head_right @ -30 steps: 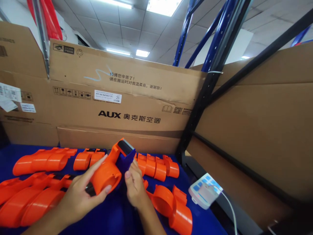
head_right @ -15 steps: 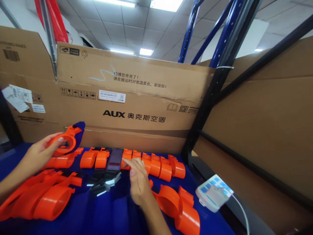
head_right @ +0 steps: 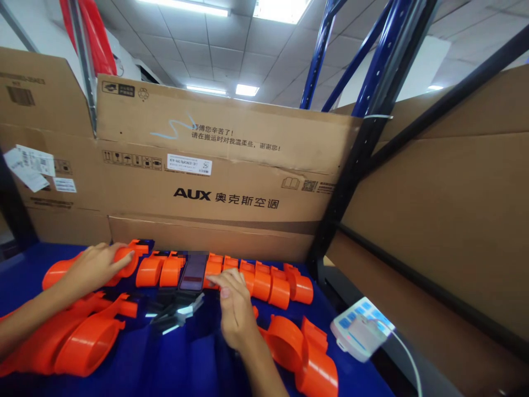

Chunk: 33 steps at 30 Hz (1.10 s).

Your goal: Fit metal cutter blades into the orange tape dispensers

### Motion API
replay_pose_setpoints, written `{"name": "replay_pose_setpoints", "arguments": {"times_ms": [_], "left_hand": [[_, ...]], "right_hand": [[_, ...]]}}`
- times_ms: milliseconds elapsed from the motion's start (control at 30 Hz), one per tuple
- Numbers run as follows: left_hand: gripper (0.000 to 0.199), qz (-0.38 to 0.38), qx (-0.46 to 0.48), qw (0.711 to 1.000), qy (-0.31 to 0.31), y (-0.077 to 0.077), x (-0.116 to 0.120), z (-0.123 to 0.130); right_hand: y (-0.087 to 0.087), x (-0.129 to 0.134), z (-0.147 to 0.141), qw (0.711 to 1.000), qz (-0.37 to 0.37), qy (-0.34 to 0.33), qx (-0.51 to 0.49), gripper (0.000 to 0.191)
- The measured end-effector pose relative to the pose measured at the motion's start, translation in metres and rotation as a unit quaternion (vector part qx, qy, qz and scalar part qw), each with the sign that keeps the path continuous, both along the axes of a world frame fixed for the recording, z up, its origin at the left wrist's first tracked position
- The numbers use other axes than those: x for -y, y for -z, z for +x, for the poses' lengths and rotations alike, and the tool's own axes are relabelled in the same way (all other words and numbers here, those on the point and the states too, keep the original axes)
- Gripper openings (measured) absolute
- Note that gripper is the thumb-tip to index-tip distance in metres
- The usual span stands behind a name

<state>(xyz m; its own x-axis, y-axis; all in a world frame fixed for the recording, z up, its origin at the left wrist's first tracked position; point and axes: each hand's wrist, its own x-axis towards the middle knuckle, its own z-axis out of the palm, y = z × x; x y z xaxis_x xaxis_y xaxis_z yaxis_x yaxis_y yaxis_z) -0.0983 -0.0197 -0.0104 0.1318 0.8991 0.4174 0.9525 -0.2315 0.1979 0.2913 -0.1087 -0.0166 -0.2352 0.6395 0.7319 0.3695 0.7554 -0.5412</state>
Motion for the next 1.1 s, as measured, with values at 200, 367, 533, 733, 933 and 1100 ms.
{"name": "replay_pose_setpoints", "arguments": {"times_ms": [200,367,533,733,933,1100], "left_hand": [[0.037,-0.019,-0.114,0.992,0.056,0.021,-0.012,0.004],[0.051,-0.055,-0.107,0.991,0.063,0.019,-0.016,-0.013],[0.059,-0.110,-0.065,0.989,0.075,-0.006,-0.006,-0.040],[0.067,-0.158,-0.028,0.976,0.147,-0.022,0.026,-0.034],[0.068,-0.150,-0.028,0.979,0.133,-0.026,0.021,-0.034],[0.066,-0.084,-0.054,0.986,0.135,-0.040,0.015,-0.045]], "right_hand": [[-0.001,0.000,0.000,1.000,-0.001,0.010,0.000,0.053],[0.001,0.000,0.000,1.000,0.001,0.014,-0.004,0.052],[-0.001,0.002,0.000,1.000,-0.001,0.017,-0.004,0.053],[-0.002,0.002,0.001,1.000,-0.004,0.022,0.002,0.053],[-0.003,0.001,0.002,1.000,-0.003,0.030,0.005,0.052],[-0.006,0.004,0.000,1.000,-0.005,0.023,0.016,0.051]]}}
